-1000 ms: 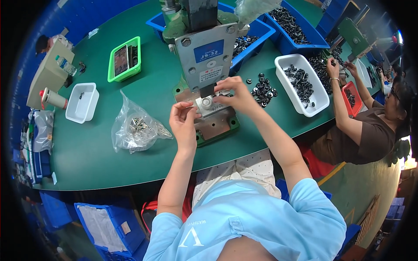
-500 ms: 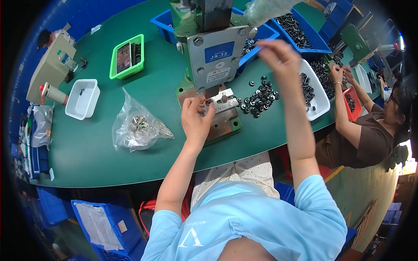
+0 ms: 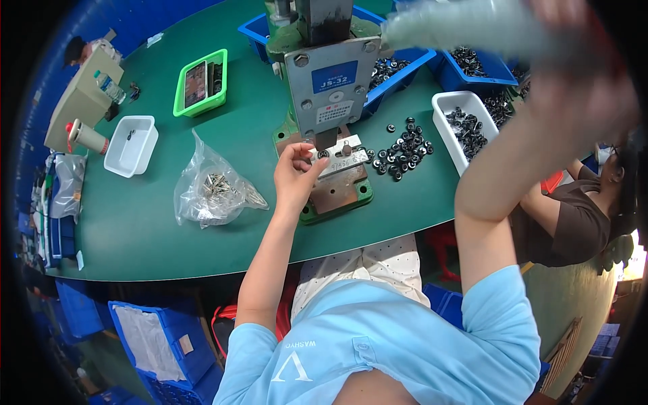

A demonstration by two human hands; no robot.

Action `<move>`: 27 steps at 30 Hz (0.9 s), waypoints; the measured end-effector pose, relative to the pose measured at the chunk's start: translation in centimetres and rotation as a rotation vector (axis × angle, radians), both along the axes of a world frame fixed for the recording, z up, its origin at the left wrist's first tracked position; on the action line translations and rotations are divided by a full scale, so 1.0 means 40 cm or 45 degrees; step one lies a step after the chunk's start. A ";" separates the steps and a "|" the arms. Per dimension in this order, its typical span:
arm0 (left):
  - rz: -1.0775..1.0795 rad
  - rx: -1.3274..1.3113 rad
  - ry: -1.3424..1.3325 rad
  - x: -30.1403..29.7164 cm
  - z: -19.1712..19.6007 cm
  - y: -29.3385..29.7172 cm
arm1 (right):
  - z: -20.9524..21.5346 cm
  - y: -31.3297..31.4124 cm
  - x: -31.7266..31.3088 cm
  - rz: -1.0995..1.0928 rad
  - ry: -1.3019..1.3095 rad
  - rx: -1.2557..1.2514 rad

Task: Assembling small black and silver components using a manual press machine in a factory setting.

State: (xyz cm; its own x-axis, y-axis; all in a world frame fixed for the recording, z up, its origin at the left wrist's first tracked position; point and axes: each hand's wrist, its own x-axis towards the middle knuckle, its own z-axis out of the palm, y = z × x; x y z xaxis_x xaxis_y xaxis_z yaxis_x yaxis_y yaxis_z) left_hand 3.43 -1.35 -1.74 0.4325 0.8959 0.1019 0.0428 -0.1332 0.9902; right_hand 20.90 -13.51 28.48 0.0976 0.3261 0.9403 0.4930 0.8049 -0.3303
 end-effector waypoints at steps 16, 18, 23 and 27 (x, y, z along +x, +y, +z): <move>-0.032 -0.382 -0.331 -0.020 0.027 0.014 | -0.345 -0.209 -0.043 0.318 0.055 -0.074; -0.045 -0.396 -0.345 -0.018 0.027 0.018 | -0.339 -0.204 -0.033 0.351 -0.014 -0.101; 0.103 -0.439 -0.246 -0.022 0.062 -0.001 | -0.198 -0.152 -0.002 0.425 -0.081 -0.180; 0.347 -0.379 -0.585 -0.018 0.064 0.011 | -0.114 -0.020 0.032 -0.304 0.335 0.098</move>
State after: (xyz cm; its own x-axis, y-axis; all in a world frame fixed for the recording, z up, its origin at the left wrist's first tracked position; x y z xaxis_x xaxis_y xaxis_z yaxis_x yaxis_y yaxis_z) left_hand 2.71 -0.92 0.82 0.1550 0.9867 -0.0479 -0.4038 0.1076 0.9085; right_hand 22.19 -14.30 23.91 0.4045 0.1942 0.8937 0.5761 0.7048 -0.4139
